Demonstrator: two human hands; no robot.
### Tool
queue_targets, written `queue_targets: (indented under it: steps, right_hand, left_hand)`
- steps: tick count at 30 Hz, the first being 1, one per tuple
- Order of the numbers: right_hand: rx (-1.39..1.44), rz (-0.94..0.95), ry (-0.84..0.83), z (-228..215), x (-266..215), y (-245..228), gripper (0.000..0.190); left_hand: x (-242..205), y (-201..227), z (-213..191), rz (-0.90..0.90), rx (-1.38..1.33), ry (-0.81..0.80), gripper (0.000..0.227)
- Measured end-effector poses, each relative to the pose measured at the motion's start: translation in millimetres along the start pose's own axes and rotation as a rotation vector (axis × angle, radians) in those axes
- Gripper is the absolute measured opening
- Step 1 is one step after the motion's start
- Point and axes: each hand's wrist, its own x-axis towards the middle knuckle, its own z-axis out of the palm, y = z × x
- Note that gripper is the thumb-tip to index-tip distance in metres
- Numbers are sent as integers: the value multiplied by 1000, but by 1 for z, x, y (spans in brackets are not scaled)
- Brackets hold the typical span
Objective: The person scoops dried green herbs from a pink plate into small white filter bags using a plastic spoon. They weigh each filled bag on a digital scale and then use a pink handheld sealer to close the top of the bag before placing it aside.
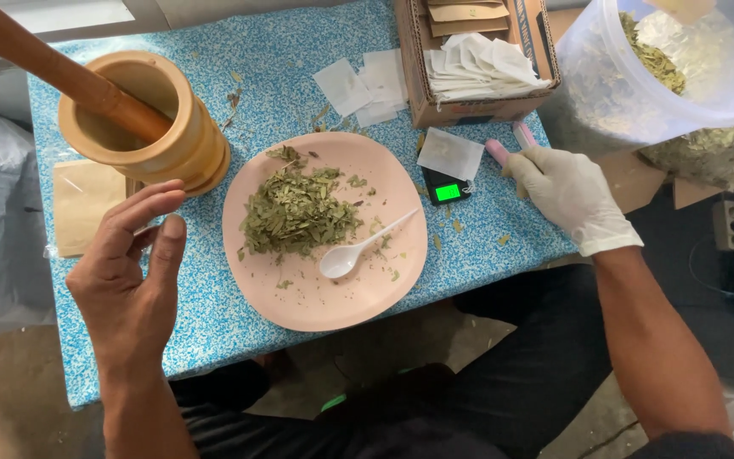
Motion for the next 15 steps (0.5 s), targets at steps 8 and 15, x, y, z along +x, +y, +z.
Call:
queue_targets:
  steps: [8,15]
  right_hand:
    - [-43,63,-98,30,33,14,62]
    - [92,28,-108,49,51,24,51]
  left_hand:
    - [1,-3,-3,28,47,2,18]
    - [3,-5,-3,104,122,-14,18]
